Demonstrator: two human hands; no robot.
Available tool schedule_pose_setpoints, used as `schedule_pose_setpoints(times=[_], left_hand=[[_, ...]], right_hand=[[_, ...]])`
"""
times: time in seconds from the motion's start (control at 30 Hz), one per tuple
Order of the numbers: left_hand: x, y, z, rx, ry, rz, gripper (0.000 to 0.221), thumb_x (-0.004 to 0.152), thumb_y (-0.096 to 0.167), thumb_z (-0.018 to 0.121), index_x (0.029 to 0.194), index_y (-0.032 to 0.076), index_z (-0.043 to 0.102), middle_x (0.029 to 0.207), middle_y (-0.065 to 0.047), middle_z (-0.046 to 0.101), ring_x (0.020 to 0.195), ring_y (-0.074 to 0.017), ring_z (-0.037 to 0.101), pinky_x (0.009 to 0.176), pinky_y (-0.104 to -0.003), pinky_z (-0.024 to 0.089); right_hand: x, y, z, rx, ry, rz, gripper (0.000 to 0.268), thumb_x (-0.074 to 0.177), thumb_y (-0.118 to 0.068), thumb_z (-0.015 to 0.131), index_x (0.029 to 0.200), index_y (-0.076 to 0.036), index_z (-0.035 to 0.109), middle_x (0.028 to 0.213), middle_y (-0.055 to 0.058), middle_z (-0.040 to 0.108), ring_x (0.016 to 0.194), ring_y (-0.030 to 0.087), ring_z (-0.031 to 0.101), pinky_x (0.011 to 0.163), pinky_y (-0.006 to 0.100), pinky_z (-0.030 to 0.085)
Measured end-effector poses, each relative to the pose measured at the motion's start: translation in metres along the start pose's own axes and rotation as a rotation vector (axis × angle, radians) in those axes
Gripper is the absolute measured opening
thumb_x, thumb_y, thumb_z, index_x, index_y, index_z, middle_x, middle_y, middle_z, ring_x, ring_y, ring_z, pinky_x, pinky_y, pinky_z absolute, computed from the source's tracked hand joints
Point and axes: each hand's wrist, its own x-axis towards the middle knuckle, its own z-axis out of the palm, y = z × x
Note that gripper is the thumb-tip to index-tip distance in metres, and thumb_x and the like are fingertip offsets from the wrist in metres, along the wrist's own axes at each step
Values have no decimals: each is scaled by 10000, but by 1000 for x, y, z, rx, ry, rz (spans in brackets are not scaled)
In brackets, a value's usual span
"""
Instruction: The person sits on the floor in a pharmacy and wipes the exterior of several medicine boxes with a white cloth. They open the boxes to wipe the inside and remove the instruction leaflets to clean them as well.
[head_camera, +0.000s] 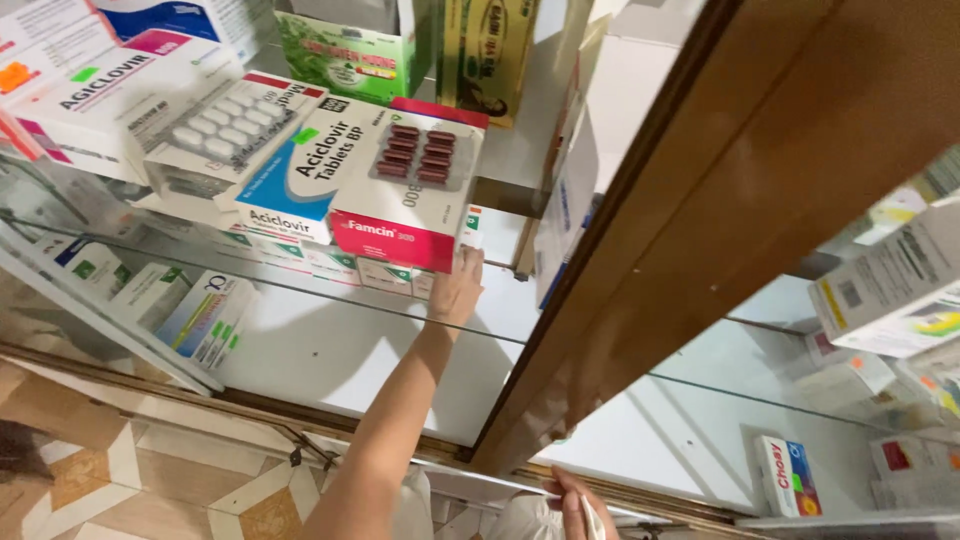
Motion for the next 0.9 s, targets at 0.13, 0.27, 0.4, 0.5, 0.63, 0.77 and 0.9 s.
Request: schedule_pose_setpoints(times=[0.13,0.27,0.4,0.5,0.63,0.77,0.9], left_hand=[[-35,-19,-52,-452,128,-42,768,809,403,723,1502,184,473,1418,-166,485,1314,-326,469,924,-525,427],[-127,-20,-90,-928,432,-233,641,872,200,732,1479,134,537,1395,-215,485,1261,-391,501,1020,-517,457],[-251,13,-53,-1170,630,-360,492,928,77,711,1405,72,590,1404,-150,554,1304,-291,568,1081,-462,499],[-374,44,-30,-1037,87,-527,525,819,98,746,1334,106,644,1325,-198,504,1201,-342,561,1021,-522,470],[-394,45,-32,-1089,129,-456,489,835,119,725,1317,109,646,1315,-198,515,1200,-332,566,1018,-522,479],[-400,48,-65,-1224,172,-369,420,863,153,697,1280,128,659,1297,-180,553,1209,-304,581,1023,-523,493],[-328,30,-199,-1405,45,-409,475,872,157,749,1339,175,663,1308,-127,597,1246,-295,598,1060,-498,490]], right_hand=[[25,-100,-6,-221,97,108,478,1000,-297,598,1354,10,690,1024,186,760,921,260,722,883,362,573],[94,-192,7,-112,596,12,507,924,-277,721,1322,28,647,1314,203,664,1173,276,640,996,400,514],[182,-173,-5,-713,554,-234,604,772,-256,891,1240,61,679,1471,462,394,1400,537,360,1104,545,358],[236,-133,-4,-865,568,-323,744,684,-292,896,1204,158,613,1518,531,308,1390,571,333,1126,516,382],[251,-115,-6,-1218,480,-147,432,773,-283,871,1052,18,736,1403,410,491,1464,542,393,1242,521,368],[216,-139,-24,-943,523,-87,610,709,-398,891,1092,44,719,1435,317,518,1396,486,440,1139,544,405],[141,-159,-68,-908,570,-112,633,737,-407,909,1123,54,711,1545,335,440,1448,489,368,1168,539,354]])
